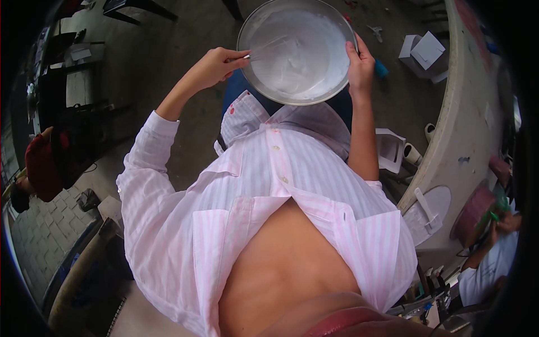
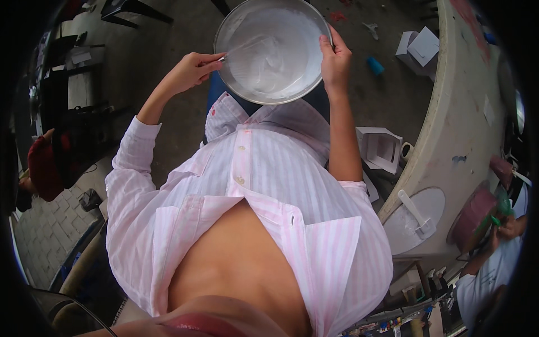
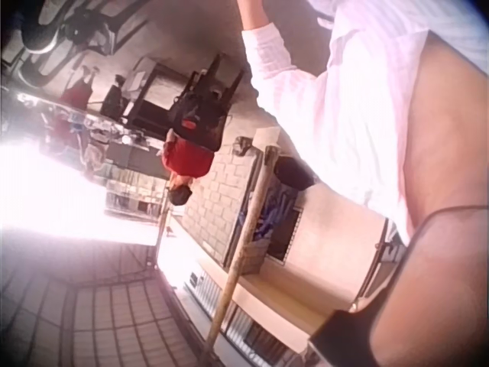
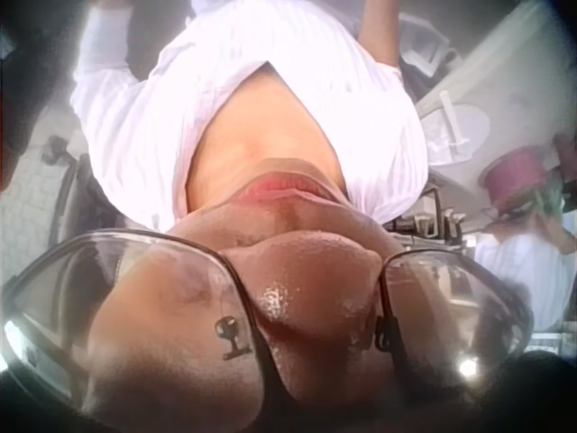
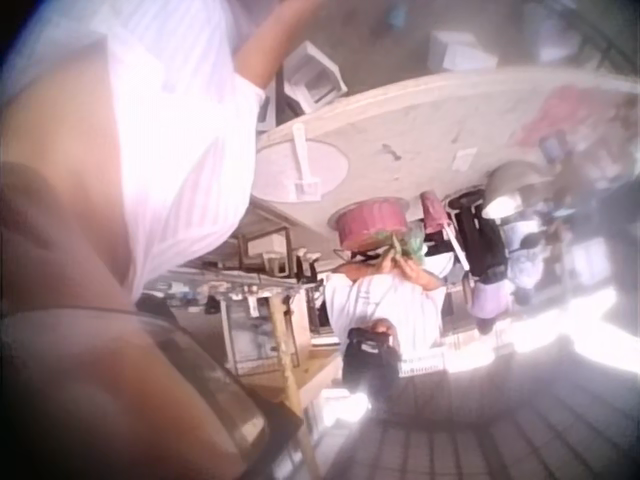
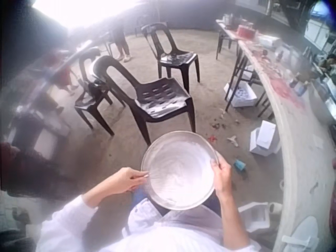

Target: The person whisks a white mixture in a metal bowl by hand using a wire whisk.

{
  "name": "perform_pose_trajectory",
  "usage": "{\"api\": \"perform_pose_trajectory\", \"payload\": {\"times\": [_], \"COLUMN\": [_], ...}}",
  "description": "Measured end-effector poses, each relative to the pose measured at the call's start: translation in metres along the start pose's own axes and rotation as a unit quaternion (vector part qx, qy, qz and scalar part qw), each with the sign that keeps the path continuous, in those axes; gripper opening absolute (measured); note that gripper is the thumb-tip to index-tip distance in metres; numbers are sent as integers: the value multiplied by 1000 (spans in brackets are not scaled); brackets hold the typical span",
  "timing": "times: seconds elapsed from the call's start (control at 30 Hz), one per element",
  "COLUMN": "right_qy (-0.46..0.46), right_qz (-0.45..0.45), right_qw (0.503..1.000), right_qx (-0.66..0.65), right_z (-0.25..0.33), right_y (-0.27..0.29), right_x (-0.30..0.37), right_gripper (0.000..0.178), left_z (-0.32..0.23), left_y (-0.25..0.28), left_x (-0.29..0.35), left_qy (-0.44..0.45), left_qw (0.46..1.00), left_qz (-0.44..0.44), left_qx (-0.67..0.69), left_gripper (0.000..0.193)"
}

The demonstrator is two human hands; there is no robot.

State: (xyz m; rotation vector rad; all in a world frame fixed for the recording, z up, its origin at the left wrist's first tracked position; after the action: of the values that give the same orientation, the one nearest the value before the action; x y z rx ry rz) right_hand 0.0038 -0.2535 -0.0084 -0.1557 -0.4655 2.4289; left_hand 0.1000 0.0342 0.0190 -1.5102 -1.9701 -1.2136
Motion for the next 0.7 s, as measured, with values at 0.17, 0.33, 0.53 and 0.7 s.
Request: {"api": "perform_pose_trajectory", "payload": {"times": [0.17, 0.33, 0.53, 0.7], "right_qy": [-3, -7, -6, -14], "right_qz": [-5, -6, -2, -14], "right_qw": [1000, 1000, 1000, 1000], "right_qx": [-7, -14, -11, -13], "right_z": [-1, -1, 1, -2], "right_y": [0, -1, -1, 4], "right_x": [0, 0, 1, -1], "right_gripper": [34, 34, 34, 34], "left_z": [-14, -22, -18, -22], "left_y": [2, 16, 17, 2], "left_x": [12, 11, 7, 11], "left_qy": [1, -15, -31, 6], "left_qw": [998, 988, 987, 997], "left_qz": [19, -88, -100, 11], "left_qx": [-54, -123, -126, -76], "left_gripper": [32, 34, 33, 33]}}
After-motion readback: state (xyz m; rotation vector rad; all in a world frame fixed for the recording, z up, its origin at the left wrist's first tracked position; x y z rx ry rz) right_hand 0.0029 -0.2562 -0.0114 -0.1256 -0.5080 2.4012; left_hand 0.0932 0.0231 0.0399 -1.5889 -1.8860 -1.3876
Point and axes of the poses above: each hand's wrist, its own x-axis away from the middle knuckle, its own y-axis out of the back of the hand, z = x × y, the point moved 7 cm from there along -x, towards the middle knuckle, and after that the axes turned 14 degrees about -x, right-handed, at the moved point
